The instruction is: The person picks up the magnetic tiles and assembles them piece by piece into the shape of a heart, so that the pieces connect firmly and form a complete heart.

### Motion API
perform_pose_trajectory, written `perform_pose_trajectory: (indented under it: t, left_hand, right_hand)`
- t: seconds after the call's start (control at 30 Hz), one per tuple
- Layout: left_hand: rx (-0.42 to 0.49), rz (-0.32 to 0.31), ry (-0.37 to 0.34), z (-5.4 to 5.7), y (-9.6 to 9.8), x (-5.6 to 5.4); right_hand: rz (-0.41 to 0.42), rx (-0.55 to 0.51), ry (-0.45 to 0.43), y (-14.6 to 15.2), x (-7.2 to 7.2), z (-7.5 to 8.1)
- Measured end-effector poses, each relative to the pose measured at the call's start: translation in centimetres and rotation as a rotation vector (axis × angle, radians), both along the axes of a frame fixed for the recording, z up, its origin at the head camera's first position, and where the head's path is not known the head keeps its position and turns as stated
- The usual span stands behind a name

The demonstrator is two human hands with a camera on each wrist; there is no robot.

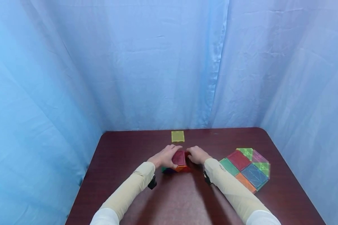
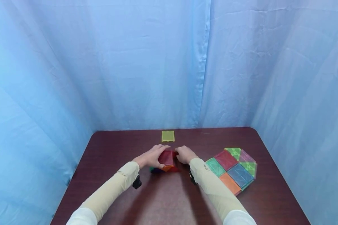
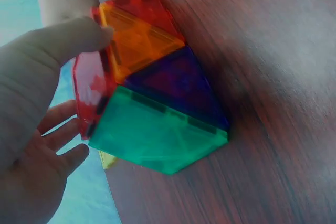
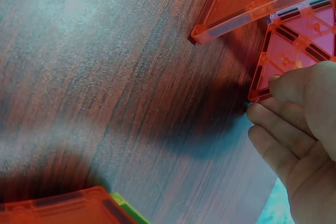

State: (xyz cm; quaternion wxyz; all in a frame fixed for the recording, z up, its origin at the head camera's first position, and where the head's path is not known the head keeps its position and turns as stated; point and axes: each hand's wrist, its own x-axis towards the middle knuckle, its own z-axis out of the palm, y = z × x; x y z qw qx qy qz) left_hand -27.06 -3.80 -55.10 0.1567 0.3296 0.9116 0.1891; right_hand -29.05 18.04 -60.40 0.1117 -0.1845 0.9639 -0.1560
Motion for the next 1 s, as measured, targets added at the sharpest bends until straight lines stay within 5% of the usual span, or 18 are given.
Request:
perform_pose_trajectory:
  t: [0.6, 1.0]
  left_hand:
    - [-0.008, -0.013, 0.012, -0.9, -2.1, 0.0]
    - [0.039, 0.080, -0.032, -1.0, -7.9, 2.0]
  right_hand:
    - [-0.010, 0.008, -0.061, 0.4, -0.4, 0.5]
    - [0.011, 0.064, -0.150, -0.2, -2.0, 1.6]
